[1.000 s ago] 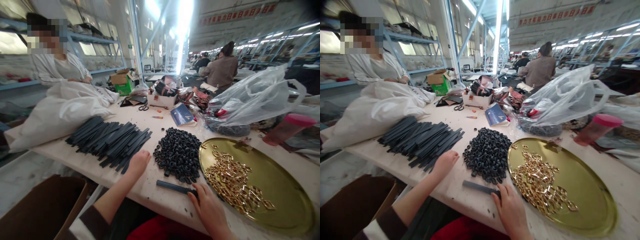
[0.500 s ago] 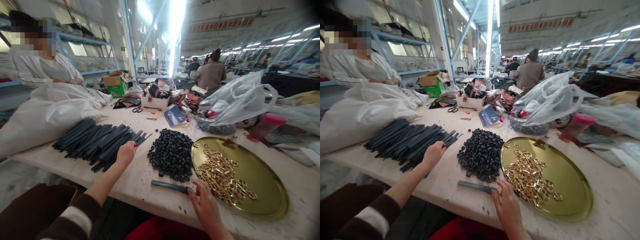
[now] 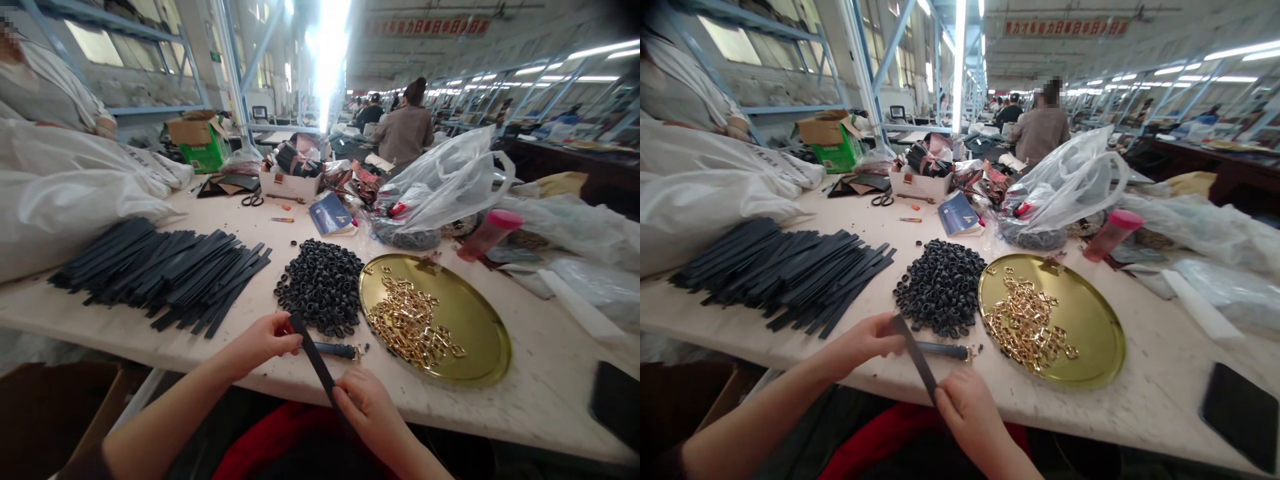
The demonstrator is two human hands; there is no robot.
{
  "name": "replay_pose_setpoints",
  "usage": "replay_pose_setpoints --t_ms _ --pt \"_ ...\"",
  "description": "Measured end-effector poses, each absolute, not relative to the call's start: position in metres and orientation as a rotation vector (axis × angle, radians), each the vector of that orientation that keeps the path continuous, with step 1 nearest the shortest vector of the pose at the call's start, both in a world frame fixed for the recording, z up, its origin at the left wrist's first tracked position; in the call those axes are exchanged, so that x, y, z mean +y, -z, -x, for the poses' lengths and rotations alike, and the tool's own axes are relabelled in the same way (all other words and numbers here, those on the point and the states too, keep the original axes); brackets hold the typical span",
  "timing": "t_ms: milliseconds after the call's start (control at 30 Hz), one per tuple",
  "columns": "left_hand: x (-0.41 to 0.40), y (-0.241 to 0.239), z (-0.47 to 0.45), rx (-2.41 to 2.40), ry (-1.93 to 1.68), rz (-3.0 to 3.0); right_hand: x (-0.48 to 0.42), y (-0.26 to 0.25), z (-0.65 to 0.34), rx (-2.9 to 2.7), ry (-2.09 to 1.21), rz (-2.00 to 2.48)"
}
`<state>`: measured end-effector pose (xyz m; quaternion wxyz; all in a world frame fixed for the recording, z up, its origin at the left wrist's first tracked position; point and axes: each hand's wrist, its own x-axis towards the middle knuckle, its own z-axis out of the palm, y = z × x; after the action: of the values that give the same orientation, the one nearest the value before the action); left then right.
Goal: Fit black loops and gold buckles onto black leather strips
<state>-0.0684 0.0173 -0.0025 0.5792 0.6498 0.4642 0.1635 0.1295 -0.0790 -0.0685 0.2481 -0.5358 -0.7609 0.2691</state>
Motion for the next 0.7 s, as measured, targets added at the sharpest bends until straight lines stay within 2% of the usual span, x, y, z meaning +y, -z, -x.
replay_pose_setpoints --t_ms 133,333,500,600,700 --pt "0.004 0.025 0.039 1.074 -0.486 -1.166 -0.066 0.064 -0.132 -2.103 -0.874 1.344" --pt "-0.002 0.037 0.028 1.046 -0.478 -0.933 -0.009 0.073 -0.165 -2.089 -0.325 1.818" --pt "0.000 0.041 0.031 1.002 -0.480 -0.808 0.010 0.081 -0.161 -2.263 -0.147 1.906" --pt "-0.002 0.040 0.027 0.968 -0.483 -0.708 0.009 0.080 -0.160 -2.184 -0.253 1.838" --pt "-0.003 0.035 0.019 0.996 -0.524 -0.718 0.004 0.073 -0.165 -1.801 -0.676 1.707"
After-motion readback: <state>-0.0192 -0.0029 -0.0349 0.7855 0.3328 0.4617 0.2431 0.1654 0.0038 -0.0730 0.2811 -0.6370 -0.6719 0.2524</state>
